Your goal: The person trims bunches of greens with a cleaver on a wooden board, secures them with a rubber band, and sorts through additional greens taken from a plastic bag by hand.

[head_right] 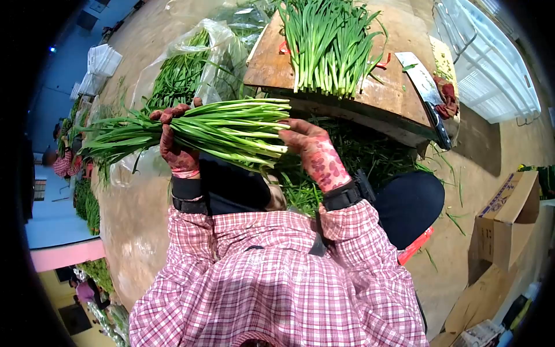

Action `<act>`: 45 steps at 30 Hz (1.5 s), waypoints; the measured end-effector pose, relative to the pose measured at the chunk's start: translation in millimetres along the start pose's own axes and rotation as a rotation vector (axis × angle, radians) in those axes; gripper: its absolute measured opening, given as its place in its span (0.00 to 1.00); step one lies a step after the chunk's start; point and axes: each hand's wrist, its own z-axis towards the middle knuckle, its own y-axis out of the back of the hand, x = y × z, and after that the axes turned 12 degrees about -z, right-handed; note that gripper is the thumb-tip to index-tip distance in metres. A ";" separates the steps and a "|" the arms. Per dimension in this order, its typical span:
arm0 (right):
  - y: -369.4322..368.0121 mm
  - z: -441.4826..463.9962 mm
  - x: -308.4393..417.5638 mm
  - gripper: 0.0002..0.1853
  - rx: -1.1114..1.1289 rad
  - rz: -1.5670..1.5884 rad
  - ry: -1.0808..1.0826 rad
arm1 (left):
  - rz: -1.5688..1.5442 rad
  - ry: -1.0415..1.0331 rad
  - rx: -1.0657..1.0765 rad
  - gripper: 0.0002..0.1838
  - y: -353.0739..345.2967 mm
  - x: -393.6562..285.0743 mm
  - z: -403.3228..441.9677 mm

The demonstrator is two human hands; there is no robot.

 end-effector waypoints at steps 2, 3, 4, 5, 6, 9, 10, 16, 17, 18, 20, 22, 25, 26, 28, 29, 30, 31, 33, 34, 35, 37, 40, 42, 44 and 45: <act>-21.2 -9.6 15.8 0.19 0.013 0.103 -0.023 | 0.032 0.016 -0.006 0.22 -1.9 6.4 -4.6; -22.3 -9.5 14.7 0.20 0.020 0.114 -0.035 | 0.043 0.026 -0.005 0.22 -2.2 8.4 -7.3; -24.0 -9.5 14.7 0.19 -0.009 0.042 -0.034 | 0.053 0.038 -0.001 0.22 -1.9 10.5 -9.1; -25.6 -9.4 14.9 0.18 -0.039 -0.031 -0.032 | 0.063 0.049 0.004 0.22 -2.2 12.8 -10.6; -26.9 -9.2 13.7 0.16 -0.091 0.020 -0.041 | 0.004 0.060 0.004 0.23 -5.3 15.4 -12.7; -23.5 -8.3 5.0 0.15 -0.243 -0.219 0.063 | 0.029 0.078 0.009 0.23 -6.2 16.9 -13.9; -23.2 -6.4 2.8 0.15 -0.328 -0.487 0.106 | 0.039 0.082 -0.009 0.24 -5.6 14.7 -14.3; 28.6 -4.4 -3.7 0.06 -0.419 -0.479 0.238 | -0.093 0.003 0.029 0.24 -2.7 -12.7 -13.3; 36.2 -2.7 -4.8 0.10 -0.426 -0.364 0.128 | -0.049 -0.025 0.023 0.25 -4.9 -17.6 -12.0; 33.8 -3.8 -0.5 0.12 -0.393 -0.210 0.124 | -0.055 -0.029 0.040 0.25 -3.2 -21.8 -10.4; 27.5 -6.3 10.3 0.15 -0.276 -0.041 0.154 | -0.050 -0.021 0.058 0.25 -2.8 -23.2 -8.8; 8.7 -6.4 20.9 0.17 -0.117 -0.005 0.221 | -0.054 0.015 0.072 0.25 -5.3 -16.8 -10.0; 2.6 0.3 16.7 0.15 0.027 -0.081 0.222 | -0.053 0.072 0.065 0.25 -8.6 -4.1 -12.6; -2.3 -1.3 18.3 0.14 0.043 0.015 0.184 | -0.046 0.092 0.069 0.25 -7.2 -1.7 -13.5; -5.1 -1.0 15.8 0.16 -0.014 -0.029 0.187 | -0.036 0.114 0.059 0.25 -5.3 2.5 -15.8; -6.0 -1.8 14.6 0.17 -0.050 -0.086 0.162 | -0.039 0.112 0.053 0.25 -5.1 2.9 -16.7; -9.2 -5.1 18.2 0.17 -0.101 -0.162 0.149 | -0.041 0.111 0.046 0.25 -4.8 2.4 -17.3; -9.3 -4.8 18.5 0.16 -0.150 -0.232 0.156 | -0.043 0.112 0.039 0.25 -4.6 0.9 -16.5; -4.9 -4.6 18.8 0.14 -0.243 -0.374 0.172 | -0.024 0.099 0.037 0.25 -2.6 -3.3 -17.2; 4.4 -1.7 15.5 0.10 -0.255 -0.358 0.229 | -0.014 0.092 0.037 0.24 -1.5 -5.5 -17.6; 12.0 -2.4 18.0 0.08 -0.387 -0.458 0.252 | -0.006 0.069 0.035 0.24 -2.2 -8.4 -16.7; 60.2 8.4 1.2 0.06 -0.683 -0.757 0.293 | 0.019 0.017 0.034 0.24 -5.4 -18.4 -14.9; 107.6 8.1 -3.4 0.10 -0.933 -1.457 0.161 | 0.037 -0.050 0.038 0.24 -5.4 -35.3 -11.6; 83.4 10.0 1.6 0.14 -0.782 -1.208 0.473 | 0.030 -0.052 0.046 0.24 -4.2 -36.8 -9.2; 22.2 0.8 31.8 0.12 -0.392 -0.621 0.285 | -0.004 -0.026 0.055 0.24 -3.4 -29.8 -8.0; 8.9 1.3 33.2 0.12 -0.216 -0.457 0.317 | -0.022 -0.012 0.062 0.24 -3.6 -26.0 -7.5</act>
